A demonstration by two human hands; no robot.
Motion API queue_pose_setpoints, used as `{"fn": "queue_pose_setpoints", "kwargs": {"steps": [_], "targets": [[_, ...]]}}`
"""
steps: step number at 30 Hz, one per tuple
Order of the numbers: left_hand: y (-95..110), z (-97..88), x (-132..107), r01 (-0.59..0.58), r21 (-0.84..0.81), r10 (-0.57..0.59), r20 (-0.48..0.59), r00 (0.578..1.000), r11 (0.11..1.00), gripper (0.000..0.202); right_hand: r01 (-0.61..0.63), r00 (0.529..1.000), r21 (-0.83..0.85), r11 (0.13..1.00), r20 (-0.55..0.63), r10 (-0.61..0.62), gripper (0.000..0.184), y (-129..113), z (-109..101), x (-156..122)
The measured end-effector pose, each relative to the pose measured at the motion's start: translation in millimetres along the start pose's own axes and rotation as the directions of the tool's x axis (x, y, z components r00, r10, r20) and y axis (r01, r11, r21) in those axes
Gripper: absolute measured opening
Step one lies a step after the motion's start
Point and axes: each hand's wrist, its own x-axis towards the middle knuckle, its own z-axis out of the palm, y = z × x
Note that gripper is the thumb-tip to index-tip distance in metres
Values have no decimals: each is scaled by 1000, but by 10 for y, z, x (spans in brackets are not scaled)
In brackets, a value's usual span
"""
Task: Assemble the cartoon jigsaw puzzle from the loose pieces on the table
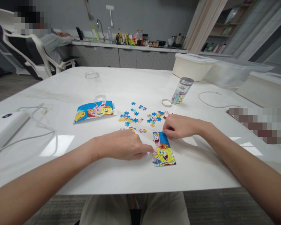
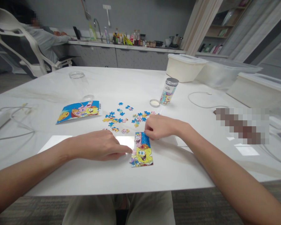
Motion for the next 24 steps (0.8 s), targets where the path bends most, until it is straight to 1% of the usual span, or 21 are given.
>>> {"fn": "queue_pose_setpoints", "kwargs": {"steps": [10, 15, 24], "targets": [[-6, 7, -8, -4, 0, 4, -17, 1000, 1000, 28, -6, 1000, 11, 1000, 5, 6, 27, 7, 0, -1], [-6, 9, -2, -10, -2, 10, -51, 999, 1000, 27, -6, 1000, 10, 1000, 5, 6, 27, 8, 1, 0], [-9, 17, -3, 6, 13, -6, -4, 1000, 1000, 29, 3, 1000, 0, 1000, 9, -3, 28, 20, 4, 3]]}}
